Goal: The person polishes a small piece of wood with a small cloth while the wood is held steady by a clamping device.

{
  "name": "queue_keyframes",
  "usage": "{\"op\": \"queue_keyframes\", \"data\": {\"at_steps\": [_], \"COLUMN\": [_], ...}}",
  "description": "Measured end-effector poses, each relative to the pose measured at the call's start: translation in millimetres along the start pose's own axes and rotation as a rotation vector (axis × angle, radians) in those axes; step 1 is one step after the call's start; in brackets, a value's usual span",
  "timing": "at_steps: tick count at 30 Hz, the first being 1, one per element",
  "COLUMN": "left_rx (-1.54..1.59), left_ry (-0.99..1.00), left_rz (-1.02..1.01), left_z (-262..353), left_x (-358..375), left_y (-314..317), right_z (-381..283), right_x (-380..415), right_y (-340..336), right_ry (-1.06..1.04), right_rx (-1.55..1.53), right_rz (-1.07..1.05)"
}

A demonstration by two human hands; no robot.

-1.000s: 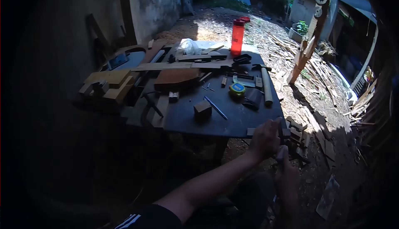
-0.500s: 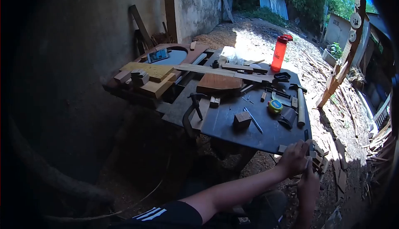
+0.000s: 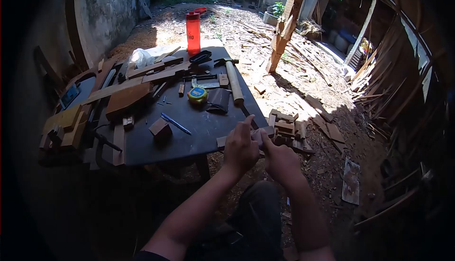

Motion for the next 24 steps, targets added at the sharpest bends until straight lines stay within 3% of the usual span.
{"op": "queue_keyframes", "data": {"at_steps": [2, 5, 9, 12, 15, 18, 24], "left_rx": [-0.024, -0.036, -0.042, -0.013, -0.013, -0.053, -0.156], "left_ry": [-0.019, -0.021, -0.03, -0.034, 0.014, -0.01, 0.051], "left_rz": [0.006, 0.01, 0.015, 0.01, -0.051, -0.044, -0.098], "left_z": [3, 2, 0, 0, -1, -2, 4], "left_x": [0, 0, 1, 0, -1, -1, -1], "left_y": [-2, -3, -2, -2, -1, 1, 2], "right_z": [-6, -12, -12, -8, 2, 8, 0], "right_x": [14, 58, 65, 49, 52, 63, 80], "right_y": [5, 1, -3, -3, -19, -15, -12], "right_ry": [0.017, 0.192, 0.206, 0.127, 0.221, 0.012, 0.157], "right_rx": [0.061, 0.08, 0.069, 0.033, -0.231, -0.345, -0.217], "right_rz": [0.011, -0.138, -0.14, -0.072, 0.056, 0.189, -0.056]}}
Point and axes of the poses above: each hand's wrist, its own x-axis away from the middle knuckle, its own y-axis out of the palm, z = x × y, the point moved 6 cm from there along -x, towards the middle knuckle, and after that the axes turned 5 degrees about -x, right-handed, at the moved point
